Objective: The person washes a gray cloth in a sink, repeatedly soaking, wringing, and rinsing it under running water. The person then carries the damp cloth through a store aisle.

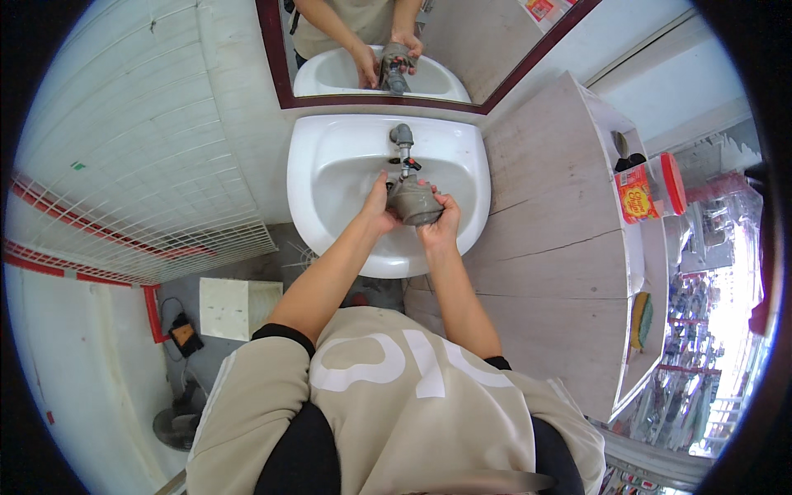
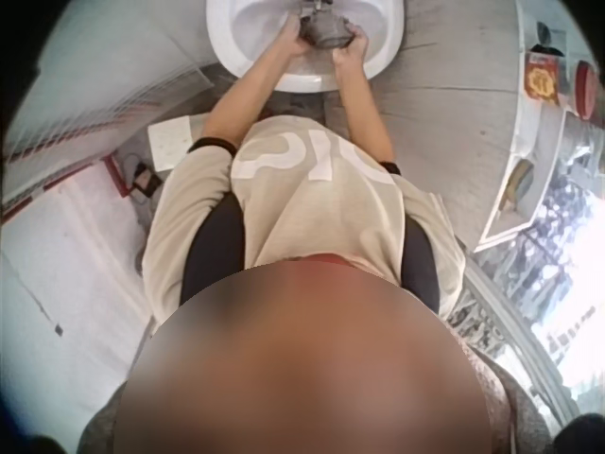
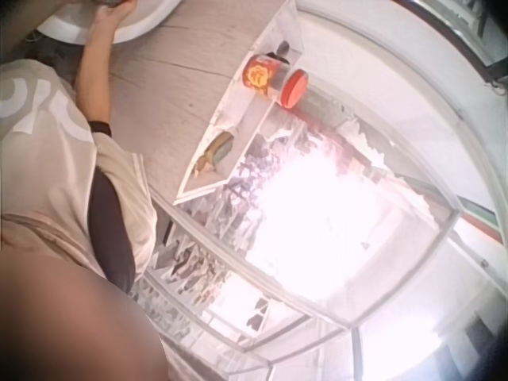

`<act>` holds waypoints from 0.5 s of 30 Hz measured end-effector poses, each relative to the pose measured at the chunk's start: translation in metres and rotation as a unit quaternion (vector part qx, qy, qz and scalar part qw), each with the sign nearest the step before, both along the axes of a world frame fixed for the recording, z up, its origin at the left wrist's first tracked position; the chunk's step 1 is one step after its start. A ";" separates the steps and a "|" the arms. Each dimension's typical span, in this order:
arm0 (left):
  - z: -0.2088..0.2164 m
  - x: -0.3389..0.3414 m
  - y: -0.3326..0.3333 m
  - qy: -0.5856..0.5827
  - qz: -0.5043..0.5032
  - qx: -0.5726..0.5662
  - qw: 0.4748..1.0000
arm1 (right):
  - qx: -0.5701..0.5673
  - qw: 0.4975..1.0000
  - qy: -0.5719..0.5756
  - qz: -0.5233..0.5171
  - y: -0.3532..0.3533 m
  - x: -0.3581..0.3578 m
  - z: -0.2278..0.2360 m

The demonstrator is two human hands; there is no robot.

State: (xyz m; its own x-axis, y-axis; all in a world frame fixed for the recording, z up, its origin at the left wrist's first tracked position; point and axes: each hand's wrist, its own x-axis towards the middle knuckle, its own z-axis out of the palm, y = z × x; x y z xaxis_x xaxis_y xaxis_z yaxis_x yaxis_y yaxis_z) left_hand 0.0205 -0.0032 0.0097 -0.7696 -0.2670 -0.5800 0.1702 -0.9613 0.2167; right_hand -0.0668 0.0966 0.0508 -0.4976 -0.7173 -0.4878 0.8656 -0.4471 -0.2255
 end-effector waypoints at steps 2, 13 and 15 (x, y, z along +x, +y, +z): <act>-0.018 -0.011 -0.004 0.009 0.040 0.007 0.999 | 0.035 0.999 0.004 0.018 0.005 0.004 0.001; -0.006 0.003 0.007 0.032 0.093 0.057 0.994 | 0.062 0.979 0.083 0.176 0.014 -0.007 0.014; 0.004 0.006 0.009 0.029 0.083 0.044 0.995 | 0.066 0.978 0.057 0.189 0.011 -0.002 0.009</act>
